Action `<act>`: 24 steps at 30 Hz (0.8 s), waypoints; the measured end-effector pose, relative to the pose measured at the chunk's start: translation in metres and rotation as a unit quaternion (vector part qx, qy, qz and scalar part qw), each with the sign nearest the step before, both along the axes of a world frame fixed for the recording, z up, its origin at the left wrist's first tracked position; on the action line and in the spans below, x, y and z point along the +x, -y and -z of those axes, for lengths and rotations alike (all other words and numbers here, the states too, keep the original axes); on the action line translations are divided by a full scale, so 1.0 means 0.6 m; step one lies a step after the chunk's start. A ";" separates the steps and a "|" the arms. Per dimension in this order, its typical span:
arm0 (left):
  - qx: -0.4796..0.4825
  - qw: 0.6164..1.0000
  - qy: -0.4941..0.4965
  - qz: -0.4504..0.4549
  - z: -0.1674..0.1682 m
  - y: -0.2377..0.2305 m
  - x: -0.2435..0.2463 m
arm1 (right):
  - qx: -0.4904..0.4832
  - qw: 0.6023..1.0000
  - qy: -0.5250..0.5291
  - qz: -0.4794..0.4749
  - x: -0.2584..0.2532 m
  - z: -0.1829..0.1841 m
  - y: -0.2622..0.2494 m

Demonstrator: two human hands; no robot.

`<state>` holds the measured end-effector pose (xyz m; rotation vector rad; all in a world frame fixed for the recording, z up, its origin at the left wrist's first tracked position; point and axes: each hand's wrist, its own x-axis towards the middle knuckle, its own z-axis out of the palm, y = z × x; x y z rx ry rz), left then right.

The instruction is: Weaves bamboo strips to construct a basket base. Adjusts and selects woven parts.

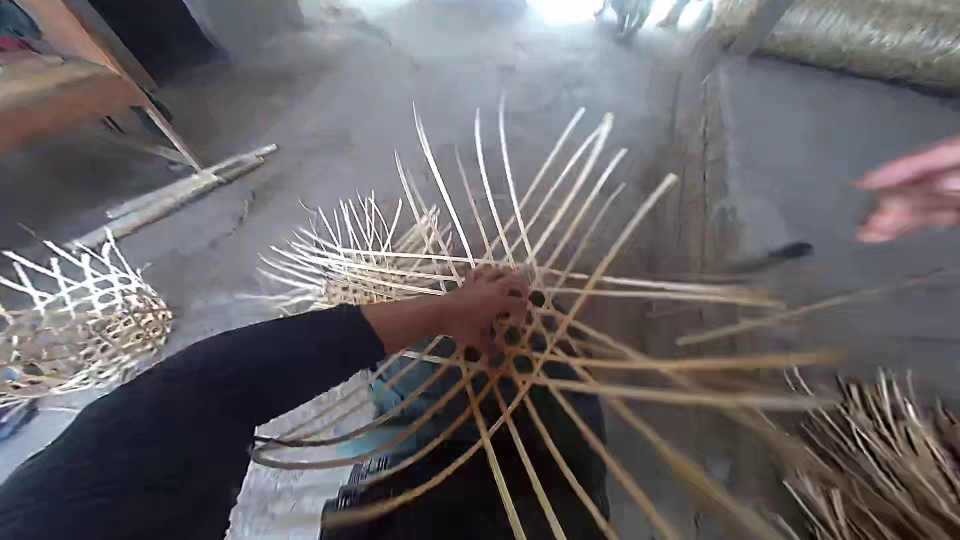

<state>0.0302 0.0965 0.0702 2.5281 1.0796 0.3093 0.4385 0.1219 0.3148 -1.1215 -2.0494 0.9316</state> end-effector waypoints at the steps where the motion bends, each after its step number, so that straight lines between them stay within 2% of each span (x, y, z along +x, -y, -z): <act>1: -0.010 1.000 -0.020 0.015 0.035 0.038 0.012 | -0.040 0.996 0.072 -0.045 -0.021 0.016 -0.003; 3: 0.027 0.999 -0.026 0.025 0.086 0.088 0.016 | -0.098 0.960 0.215 -0.148 -0.061 0.081 -0.002; 6: 0.085 0.996 0.002 0.012 0.124 0.104 0.008 | -0.153 0.908 0.348 -0.178 -0.141 0.214 0.045; 9: 0.092 0.996 0.000 0.003 0.131 0.111 0.007 | -0.109 0.913 0.366 -0.145 -0.180 0.335 0.072; 11: 0.091 0.996 -0.007 0.000 0.134 0.117 0.006 | -0.071 0.929 0.353 -0.084 -0.198 0.385 0.079; 14: 0.094 0.996 -0.007 -0.001 0.138 0.120 0.003 | -0.062 0.942 0.329 -0.028 -0.213 0.413 0.087; 20: 0.086 0.996 -0.006 0.000 0.140 0.115 -0.001 | -0.018 0.956 0.274 -0.104 -0.186 0.427 0.051; 24: 0.084 0.996 -0.014 0.000 0.138 0.112 0.000 | -0.059 0.947 0.302 -0.091 -0.195 0.418 0.025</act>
